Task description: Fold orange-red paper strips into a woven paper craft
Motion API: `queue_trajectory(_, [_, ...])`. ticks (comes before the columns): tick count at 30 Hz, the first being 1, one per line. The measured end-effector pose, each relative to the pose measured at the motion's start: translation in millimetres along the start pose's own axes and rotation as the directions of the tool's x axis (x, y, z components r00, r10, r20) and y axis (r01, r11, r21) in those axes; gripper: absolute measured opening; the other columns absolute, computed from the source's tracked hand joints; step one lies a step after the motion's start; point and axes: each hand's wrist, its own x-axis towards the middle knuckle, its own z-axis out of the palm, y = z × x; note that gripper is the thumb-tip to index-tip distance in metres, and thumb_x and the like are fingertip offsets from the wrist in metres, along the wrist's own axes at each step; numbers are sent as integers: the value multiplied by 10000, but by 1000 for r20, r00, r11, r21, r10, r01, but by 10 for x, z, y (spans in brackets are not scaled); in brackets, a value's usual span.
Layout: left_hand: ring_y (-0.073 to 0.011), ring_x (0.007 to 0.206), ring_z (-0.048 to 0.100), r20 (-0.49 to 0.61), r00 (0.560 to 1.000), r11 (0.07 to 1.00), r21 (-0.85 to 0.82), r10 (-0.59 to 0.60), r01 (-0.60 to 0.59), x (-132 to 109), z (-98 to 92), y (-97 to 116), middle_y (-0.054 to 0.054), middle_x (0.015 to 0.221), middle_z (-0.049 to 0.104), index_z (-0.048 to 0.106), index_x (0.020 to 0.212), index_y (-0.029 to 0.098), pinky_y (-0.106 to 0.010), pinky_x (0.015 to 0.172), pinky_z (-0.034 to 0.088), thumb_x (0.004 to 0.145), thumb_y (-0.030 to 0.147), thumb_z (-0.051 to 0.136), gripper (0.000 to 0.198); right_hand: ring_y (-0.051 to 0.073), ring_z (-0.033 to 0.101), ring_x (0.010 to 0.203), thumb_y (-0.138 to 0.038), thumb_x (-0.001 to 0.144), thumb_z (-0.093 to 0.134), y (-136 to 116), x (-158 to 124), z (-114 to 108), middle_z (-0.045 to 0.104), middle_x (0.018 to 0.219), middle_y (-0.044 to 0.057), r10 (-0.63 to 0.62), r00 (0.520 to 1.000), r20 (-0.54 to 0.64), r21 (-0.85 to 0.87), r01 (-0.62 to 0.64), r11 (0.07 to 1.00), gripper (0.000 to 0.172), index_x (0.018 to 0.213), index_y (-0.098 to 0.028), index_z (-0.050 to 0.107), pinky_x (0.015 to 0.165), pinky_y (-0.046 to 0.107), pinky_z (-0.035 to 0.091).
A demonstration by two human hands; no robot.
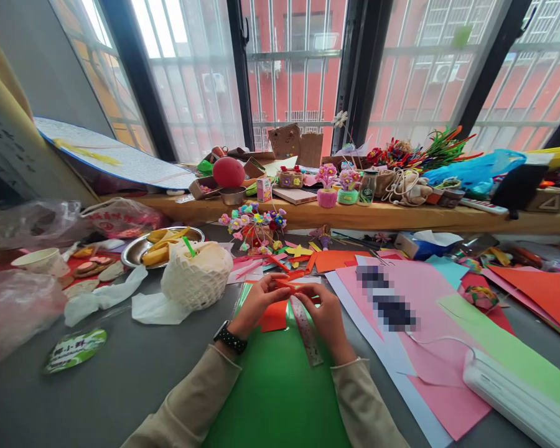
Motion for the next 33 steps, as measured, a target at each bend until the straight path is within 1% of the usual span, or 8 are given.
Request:
queue_trajectory(3, [-128, 681, 567, -5, 1000, 999, 17, -27, 28, -1, -3, -21, -30, 702, 604, 537, 789, 121, -268, 678, 447, 547, 285, 640, 311, 149, 558, 638, -358, 688, 507, 25, -1, 9, 603, 729, 37, 33, 999, 1, 7, -33, 999, 217, 785, -167, 543, 580, 248, 433])
queue_trajectory(8, [-124, 606, 569, -3, 992, 990, 64, -126, 126, -7, -4, -27, -37, 652, 610, 580, 680, 97, -263, 653, 454, 532, 336, 638, 287, 136, 551, 609, -364, 693, 494, 34, 7, 19, 603, 703, 27, 26, 999, 34, -33, -25, 999, 214, 754, -166, 547, 557, 228, 417])
queue_trajectory(12, [-124, 585, 569, -41, 993, 988, 102, -109, 113, -1, 0, -21, -40, 627, 614, 590, 665, 92, -241, 614, 456, 524, 316, 646, 270, 127, 531, 525, -359, 706, 473, 51, 13, 16, 592, 578, 10, 47, 991, 121, -122, -32, 992, 218, 663, -166, 562, 501, 214, 385])
queue_trajectory(15, [-118, 587, 567, -27, 995, 991, 89, -93, 95, 3, 0, -34, -37, 635, 611, 586, 669, 94, -238, 616, 456, 539, 310, 638, 258, 118, 510, 485, -356, 715, 459, 48, 8, 13, 576, 533, 3, 58, 991, 122, -136, -41, 990, 229, 631, -166, 554, 475, 205, 367])
queue_trajectory(19, [-123, 589, 568, -9, 991, 986, 102, -132, 132, 3, -1, -66, -37, 629, 605, 589, 678, 91, -240, 610, 457, 529, 313, 645, 273, 113, 500, 478, -363, 717, 455, 23, -2, 27, 567, 525, 2, 61, 992, 112, -101, -50, 994, 235, 635, -163, 547, 474, 200, 365])
queue_trajectory(24, [-128, 589, 568, -13, 997, 984, 162, -78, 79, 4, -3, -68, -39, 635, 612, 604, 683, 97, -248, 617, 455, 537, 323, 634, 271, 118, 509, 497, -363, 697, 481, 36, 6, 40, 576, 550, 7, 87, 987, 135, -59, -80, 995, 223, 644, -158, 547, 482, 204, 365])
queue_trajectory(29, [-126, 595, 563, -48, 997, 985, 157, -59, 66, 10, -12, -53, -46, 651, 612, 601, 709, 97, -243, 610, 450, 563, 336, 613, 280, 117, 504, 516, -350, 697, 483, 71, 12, 30, 572, 565, 12, 146, 979, 144, -6, -147, 989, 214, 656, -149, 544, 497, 211, 371])
queue_trajectory(33, [-103, 578, 540, -26, 997, 990, 125, -70, 72, 6, -15, -48, -34, 646, 588, 587, 704, 99, -226, 593, 439, 574, 330, 609, 266, 99, 471, 485, -348, 692, 491, 78, 20, 27, 536, 534, -4, 171, 969, 178, 99, -190, 977, 213, 642, -145, 534, 482, 208, 365])
